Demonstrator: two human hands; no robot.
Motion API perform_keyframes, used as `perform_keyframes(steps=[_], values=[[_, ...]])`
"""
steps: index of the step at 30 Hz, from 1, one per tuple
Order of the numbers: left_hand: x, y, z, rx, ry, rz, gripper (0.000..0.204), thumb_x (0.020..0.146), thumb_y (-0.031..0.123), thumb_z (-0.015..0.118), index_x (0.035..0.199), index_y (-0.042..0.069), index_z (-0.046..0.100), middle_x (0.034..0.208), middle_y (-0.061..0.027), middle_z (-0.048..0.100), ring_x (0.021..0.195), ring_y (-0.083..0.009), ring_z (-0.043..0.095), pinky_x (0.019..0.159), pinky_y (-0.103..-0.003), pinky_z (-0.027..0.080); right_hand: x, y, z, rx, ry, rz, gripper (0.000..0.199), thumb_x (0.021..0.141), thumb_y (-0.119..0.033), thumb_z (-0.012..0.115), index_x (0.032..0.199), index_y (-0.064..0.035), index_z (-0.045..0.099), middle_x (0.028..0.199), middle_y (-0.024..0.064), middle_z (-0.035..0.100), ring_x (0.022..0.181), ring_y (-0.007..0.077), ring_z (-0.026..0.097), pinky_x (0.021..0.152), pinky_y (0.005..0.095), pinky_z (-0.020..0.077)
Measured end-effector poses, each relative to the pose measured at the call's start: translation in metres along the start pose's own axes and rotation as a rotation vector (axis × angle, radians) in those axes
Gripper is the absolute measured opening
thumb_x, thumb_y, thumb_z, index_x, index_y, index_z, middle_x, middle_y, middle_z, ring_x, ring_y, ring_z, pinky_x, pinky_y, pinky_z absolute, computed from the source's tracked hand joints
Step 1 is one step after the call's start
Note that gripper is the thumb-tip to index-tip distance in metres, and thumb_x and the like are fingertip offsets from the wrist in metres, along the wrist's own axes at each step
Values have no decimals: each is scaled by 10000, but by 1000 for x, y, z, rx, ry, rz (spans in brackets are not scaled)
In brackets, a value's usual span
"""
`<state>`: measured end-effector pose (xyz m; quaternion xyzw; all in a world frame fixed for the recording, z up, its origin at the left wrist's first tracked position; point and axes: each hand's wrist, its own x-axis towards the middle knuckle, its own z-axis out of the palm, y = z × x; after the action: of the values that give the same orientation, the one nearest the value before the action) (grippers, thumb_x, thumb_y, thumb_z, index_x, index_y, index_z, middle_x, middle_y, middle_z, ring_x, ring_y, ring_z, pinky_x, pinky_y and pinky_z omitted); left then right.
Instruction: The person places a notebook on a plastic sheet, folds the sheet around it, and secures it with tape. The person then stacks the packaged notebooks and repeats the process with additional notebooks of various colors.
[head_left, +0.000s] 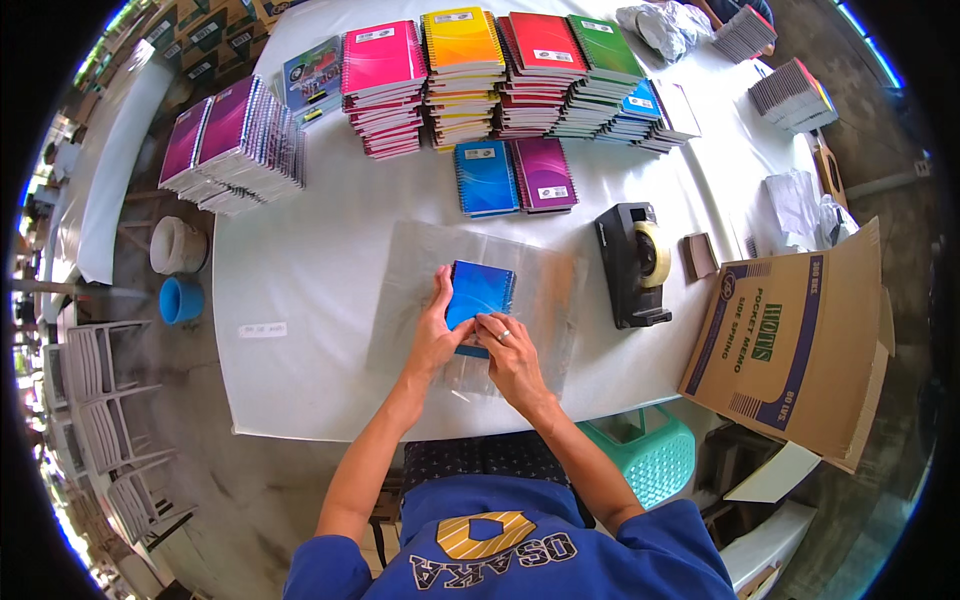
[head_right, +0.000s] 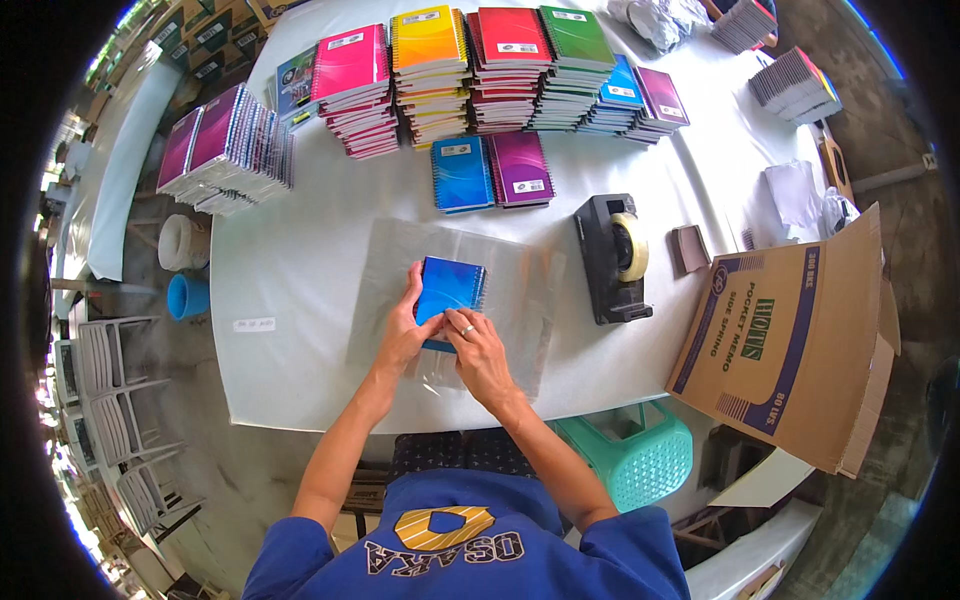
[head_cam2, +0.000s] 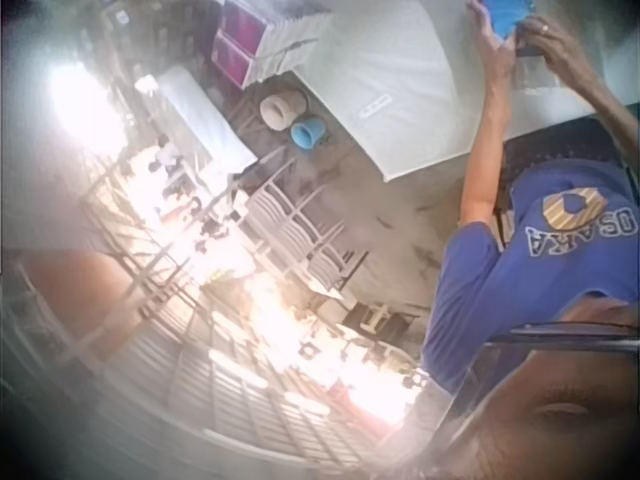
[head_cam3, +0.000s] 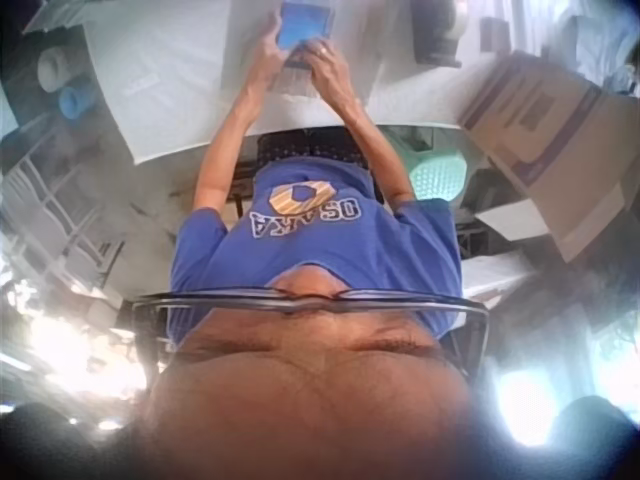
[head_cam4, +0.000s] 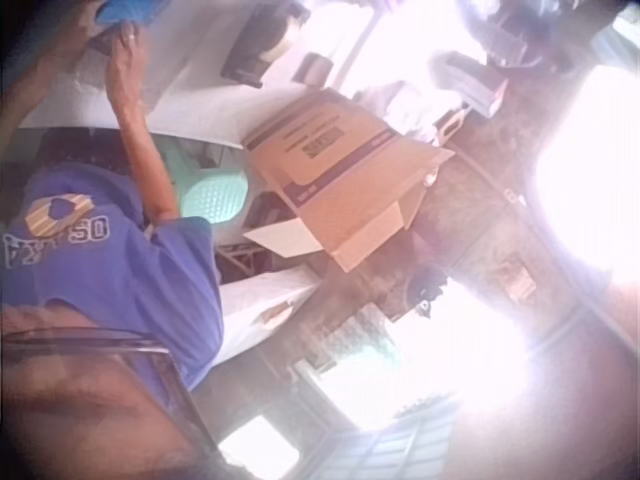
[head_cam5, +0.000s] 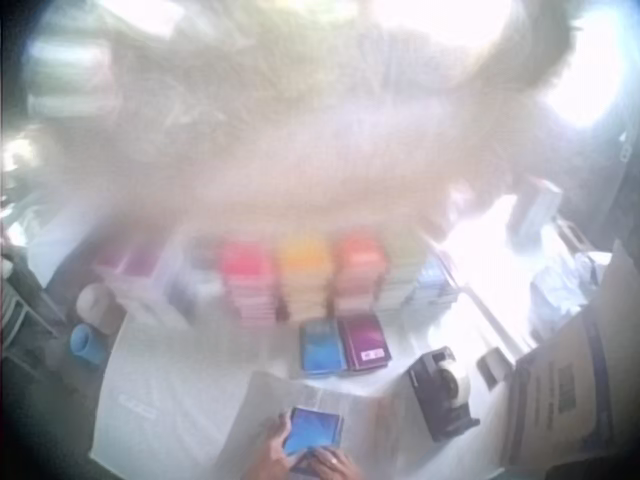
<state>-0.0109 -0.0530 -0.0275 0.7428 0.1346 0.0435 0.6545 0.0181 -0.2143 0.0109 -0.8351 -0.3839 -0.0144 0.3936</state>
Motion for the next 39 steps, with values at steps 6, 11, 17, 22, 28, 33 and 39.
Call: perform_keyframes(steps=[6, 11, 17, 22, 28, 33, 39], values=[[-62, -32, -55, 614, 314, 91, 789, 872, 269, 657, 1502, 55, 235, 1558, -181, 238, 1466, -367, 108, 1155, -516, 142, -4, 2, 3, -141, -60, -13, 358, 671, 62, 613, 1028, 45, 648, 1170, 95, 585, 1133, 283, 534, 946, 389, 451], [-104, -53, -67, 1420, 256, 42, 617, 924, 327, 587, 1469, 146, 360, 1569, -110, 234, 1442, -396, 152, 1120, -614, 119, -4, -7, 11, -115, -30, -6, 317, 713, 27, 595, 1023, 51, 653, 1179, 98, 583, 1144, 284, 532, 954, 393, 445], [-97, -24, -55, 1102, 416, -29, 512, 936, 285, 569, 1421, 170, 454, 1509, 30, 382, 1439, -382, 181, 1115, -623, 132, -5, -2, 2, -157, -22, -5, 332, 671, 131, 602, 985, 37, 655, 1163, 81, 600, 1126, 282, 550, 919, 387, 464], [-110, -41, -67, 1280, 335, 32, 478, 917, 281, 594, 1380, 194, 514, 1490, 20, 411, 1434, -372, 204, 1120, -611, 150, -2, -7, 6, -159, -41, -36, 234, 756, 8, 599, 981, 43, 654, 1163, 90, 570, 1138, 270, 533, 928, 386, 451], [-109, -17, -54, 1251, 368, 146, 461, 924, 221, 598, 1379, 232, 520, 1507, -37, 385, 1412, -347, 281, 1109, -532, 270, -3, -5, 4, -193, -52, -60, 205, 753, 7, 596, 949, 36, 653, 1135, 96, 573, 1139, 267, 529, 927, 380, 448], [-108, 8, -12, 318, 350, -17, 522, 919, 88, 609, 1418, 148, 468, 1522, -115, 345, 1345, -307, 420, 1059, -403, 398, -2, -5, 3, -244, -77, -58, 209, 732, 3, 604, 934, 42, 643, 1129, 115, 577, 1131, 278, 533, 929, 377, 451], [-76, 19, -22, -644, 599, -12, 531, 886, -58, 579, 1393, -53, 420, 1426, -194, 455, 1215, -241, 559, 984, -306, 462, 12, -17, 2, -91, -136, 108, 77, 809, -34, 620, 849, 20, 658, 1123, 114, 589, 1079, 286, 543, 871, 387, 456]])
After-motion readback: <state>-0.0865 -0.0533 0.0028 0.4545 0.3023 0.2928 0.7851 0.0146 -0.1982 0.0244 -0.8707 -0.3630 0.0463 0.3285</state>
